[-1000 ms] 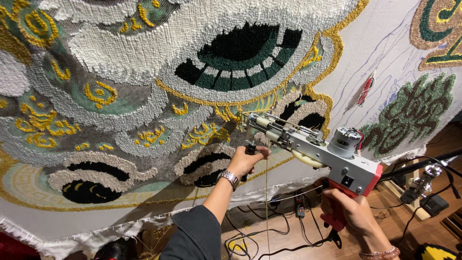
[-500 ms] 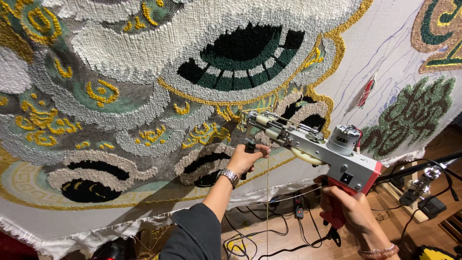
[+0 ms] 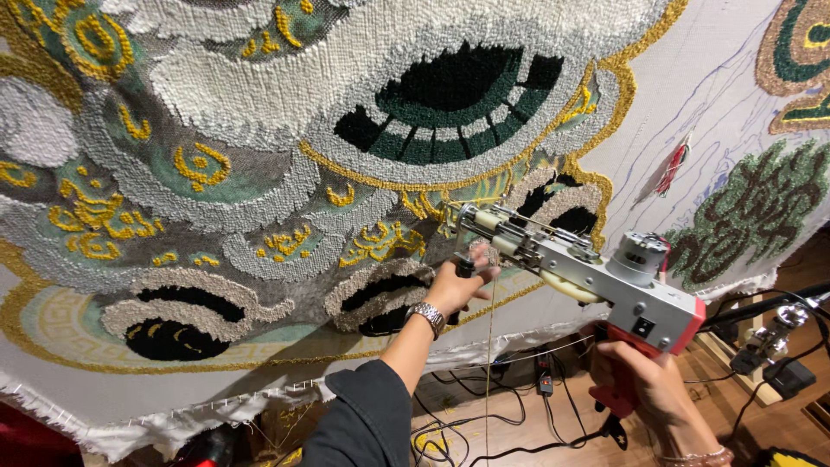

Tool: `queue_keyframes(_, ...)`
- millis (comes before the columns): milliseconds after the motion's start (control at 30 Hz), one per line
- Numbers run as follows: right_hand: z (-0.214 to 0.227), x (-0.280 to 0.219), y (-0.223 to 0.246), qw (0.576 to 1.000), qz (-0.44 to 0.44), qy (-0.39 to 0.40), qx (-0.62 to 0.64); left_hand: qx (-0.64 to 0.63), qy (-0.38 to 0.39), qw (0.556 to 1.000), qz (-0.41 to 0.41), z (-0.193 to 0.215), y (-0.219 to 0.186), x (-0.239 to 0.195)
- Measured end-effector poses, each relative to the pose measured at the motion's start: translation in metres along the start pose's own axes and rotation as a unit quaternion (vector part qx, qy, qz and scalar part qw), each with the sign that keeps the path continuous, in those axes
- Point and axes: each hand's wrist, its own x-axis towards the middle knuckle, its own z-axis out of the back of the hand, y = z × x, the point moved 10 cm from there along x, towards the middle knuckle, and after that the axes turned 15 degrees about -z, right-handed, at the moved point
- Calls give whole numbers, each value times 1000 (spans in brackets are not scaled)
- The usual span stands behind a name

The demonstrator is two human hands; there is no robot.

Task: The person uses a handheld tufting gun to apply yarn into a stretched canvas, following a pre-drawn design of a stylized lion head. The operator guides the tool along the outlines and fills sections with yellow and green yarn, occasionally adjusting the yarn feed with the left hand.

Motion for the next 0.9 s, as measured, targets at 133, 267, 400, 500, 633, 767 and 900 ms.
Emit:
queue_keyframes(133,9,-2,-7,998,-63,-1,20,-111,73,991,-8,-19,12,2)
queue_keyframes(267,8,-6,-2,999,-42,7,-4,-36,91,995,6,-23,14,-2)
queue_keyframes(400,3,-8,-1,999,-27,17,5,-7,77,997,22,-18,16,-1)
queue_keyframes(500,1,-11,-3,999,-52,-9,8,10,67,998,18,-14,11,4)
queue_keyframes(633,-4,-10,-2,996,-81,-32,-2,104,64,990,75,-1,6,-4)
queue_keyframes(767,-11,-7,4,997,-70,-24,-14,97,73,990,66,1,0,-2)
queue_keyframes(900,-12,-6,0,996,-91,-25,-2,96,80,991,54,1,5,1)
